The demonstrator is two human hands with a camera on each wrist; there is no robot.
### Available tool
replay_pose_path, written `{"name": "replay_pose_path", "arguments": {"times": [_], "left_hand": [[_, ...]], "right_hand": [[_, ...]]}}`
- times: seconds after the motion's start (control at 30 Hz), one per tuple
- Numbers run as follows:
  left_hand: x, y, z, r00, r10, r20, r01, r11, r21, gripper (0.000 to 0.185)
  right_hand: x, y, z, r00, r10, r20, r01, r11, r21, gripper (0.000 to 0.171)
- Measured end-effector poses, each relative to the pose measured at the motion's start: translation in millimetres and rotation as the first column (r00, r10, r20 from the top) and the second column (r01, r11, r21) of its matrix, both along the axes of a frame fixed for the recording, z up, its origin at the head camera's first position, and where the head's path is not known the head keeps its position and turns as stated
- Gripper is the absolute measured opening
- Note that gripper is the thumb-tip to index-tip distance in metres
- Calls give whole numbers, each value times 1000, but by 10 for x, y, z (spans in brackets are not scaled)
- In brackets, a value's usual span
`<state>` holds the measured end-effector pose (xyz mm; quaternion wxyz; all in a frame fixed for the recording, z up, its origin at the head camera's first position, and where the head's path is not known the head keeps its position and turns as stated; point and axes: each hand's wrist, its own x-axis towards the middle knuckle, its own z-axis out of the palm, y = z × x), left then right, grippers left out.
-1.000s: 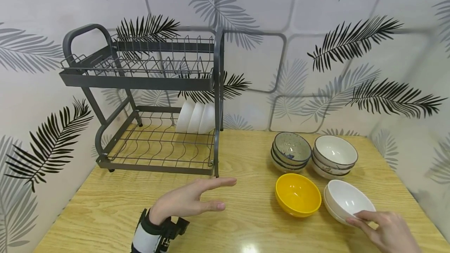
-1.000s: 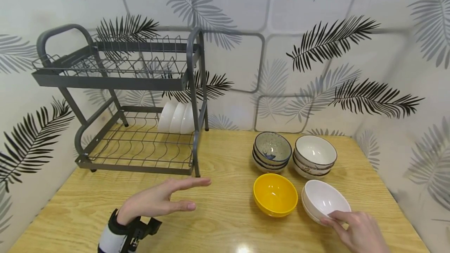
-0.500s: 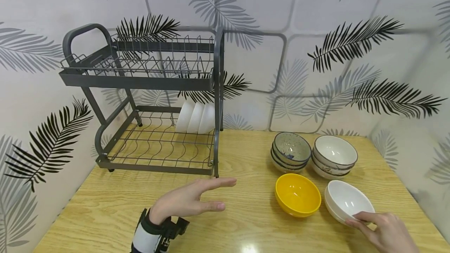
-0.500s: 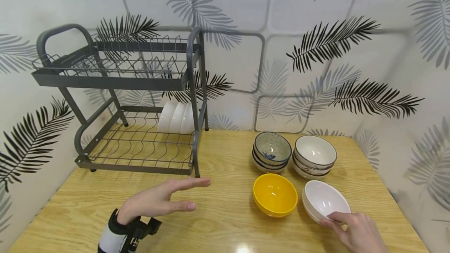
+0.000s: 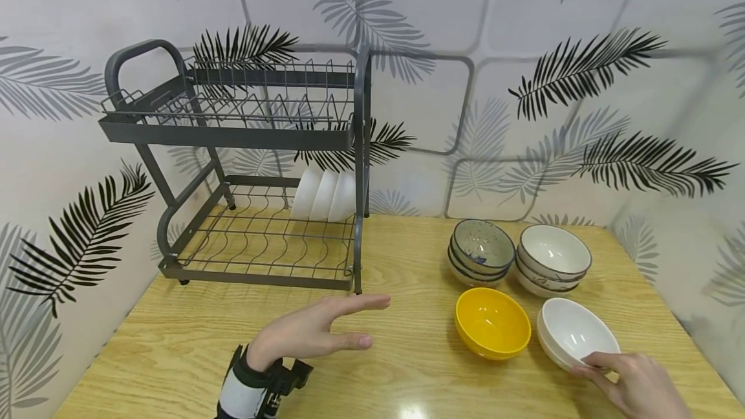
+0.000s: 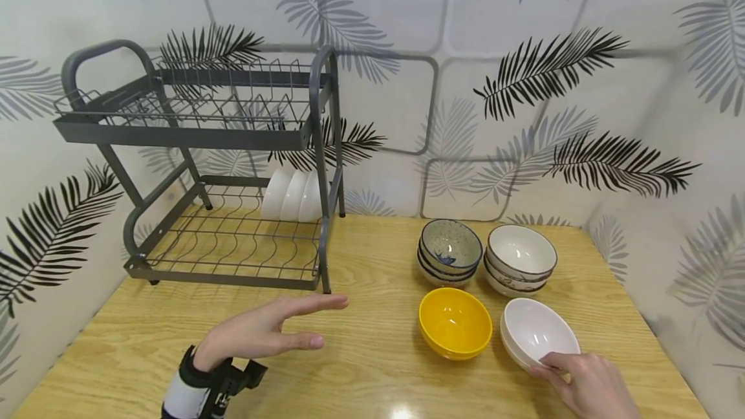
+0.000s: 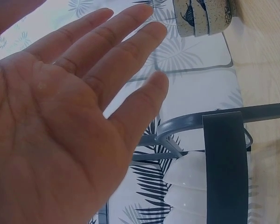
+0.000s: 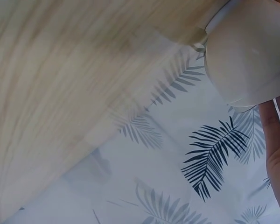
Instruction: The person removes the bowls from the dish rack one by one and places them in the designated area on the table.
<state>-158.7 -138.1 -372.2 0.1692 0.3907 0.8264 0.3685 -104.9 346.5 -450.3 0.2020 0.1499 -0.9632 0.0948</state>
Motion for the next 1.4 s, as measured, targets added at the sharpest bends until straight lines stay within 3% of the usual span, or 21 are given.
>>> {"name": "replay_pose_path", "arguments": {"times": [0.27,0.47,0.53,0.67,0.77,0.83,1.03,1.3,1.4], "left_hand": [[-8,-10,-19,1000,5,-3,-5,1000,13,62],[-16,-12,-33,999,28,-18,-27,999,27,62],[-18,-12,-36,999,45,-23,-44,998,41,61],[-31,-19,-43,993,108,-54,-104,992,71,59],[-49,-28,-60,983,164,-88,-154,983,103,56],[-63,-36,-78,975,200,-98,-188,974,123,56],[-111,-84,-125,949,302,-89,-285,945,162,56],[-186,-152,-122,894,422,-150,-393,900,190,59],[-216,-186,-117,876,457,-152,-424,882,207,61]], "right_hand": [[7,1,-11,1000,-20,-1,20,999,-25,27],[-10,-17,-31,990,50,-129,-63,993,-104,45],[-35,-25,-34,975,105,-198,-135,981,-143,47],[-110,-77,-19,908,256,-331,-328,927,-182,50],[-153,-135,12,862,341,-374,-425,889,-169,60],[-164,-176,31,852,359,-382,-442,883,-157,60],[-171,-318,77,849,375,-374,-455,877,-154,57],[-186,-512,78,859,398,-322,-470,862,-188,56],[-201,-590,78,851,421,-312,-489,853,-183,55]]}}
